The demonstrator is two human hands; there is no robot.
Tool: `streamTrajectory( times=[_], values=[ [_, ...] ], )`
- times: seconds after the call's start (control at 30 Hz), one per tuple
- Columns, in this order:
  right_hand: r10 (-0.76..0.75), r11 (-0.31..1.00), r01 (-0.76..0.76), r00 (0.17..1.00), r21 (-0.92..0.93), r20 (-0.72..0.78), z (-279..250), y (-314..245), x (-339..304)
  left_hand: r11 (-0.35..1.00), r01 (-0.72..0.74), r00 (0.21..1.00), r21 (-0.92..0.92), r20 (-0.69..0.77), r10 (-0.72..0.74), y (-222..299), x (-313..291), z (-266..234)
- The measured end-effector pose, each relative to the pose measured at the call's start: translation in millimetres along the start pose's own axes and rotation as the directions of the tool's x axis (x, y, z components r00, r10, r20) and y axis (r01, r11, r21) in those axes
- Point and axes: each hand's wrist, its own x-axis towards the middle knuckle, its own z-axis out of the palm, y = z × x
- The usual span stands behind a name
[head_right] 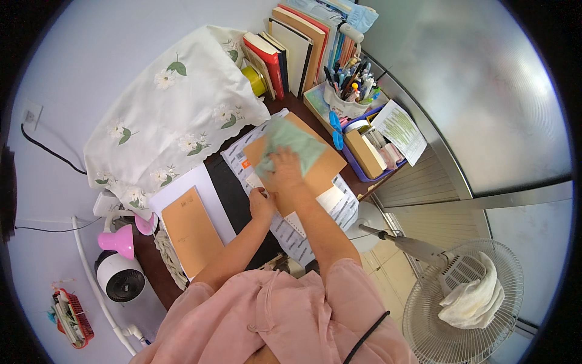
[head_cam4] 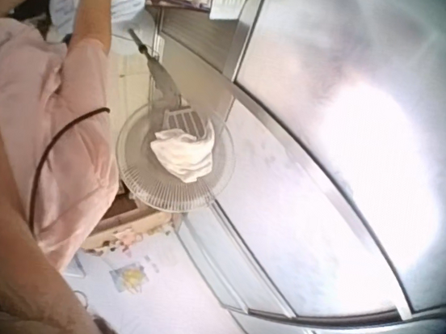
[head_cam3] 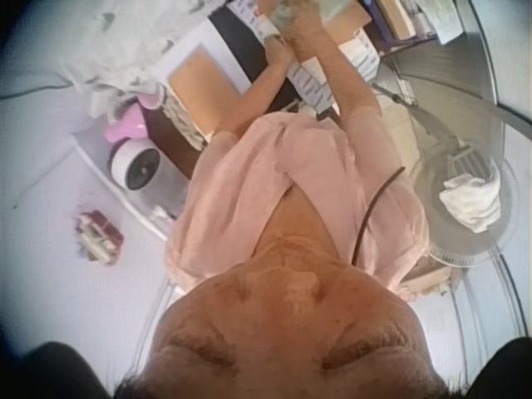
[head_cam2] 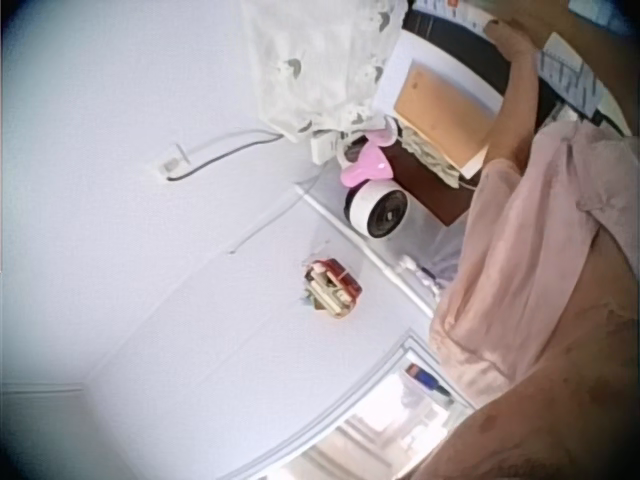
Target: The person wipes the surface of a wooden desk with a cloth, then retrieves papers and notebooks from a drawer. They wipe each item individually with the cloth and place them back on the desk.
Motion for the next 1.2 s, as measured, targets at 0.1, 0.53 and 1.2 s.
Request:
streamTrajectory(
  times=[0.1,0.53,1.2],
  values=[
    [-0.281,0.935,0.223,0.940,0.277,0.192,11,-13,1,1.000,0.001,1.000,0.017,0.012,-0.001,-3,4,0],
    [0.235,0.972,-0.235,0.968,0.017,-0.093,-41,36,-124,0.902,0.146,0.988,-0.406,0.109,-0.111,-20,23,19],
    [0.099,0.991,-0.108,0.988,-0.074,-0.121,-39,44,-144,0.340,-0.019,0.998,-0.940,0.000,0.055,-191,-59,-195]
  ],
)
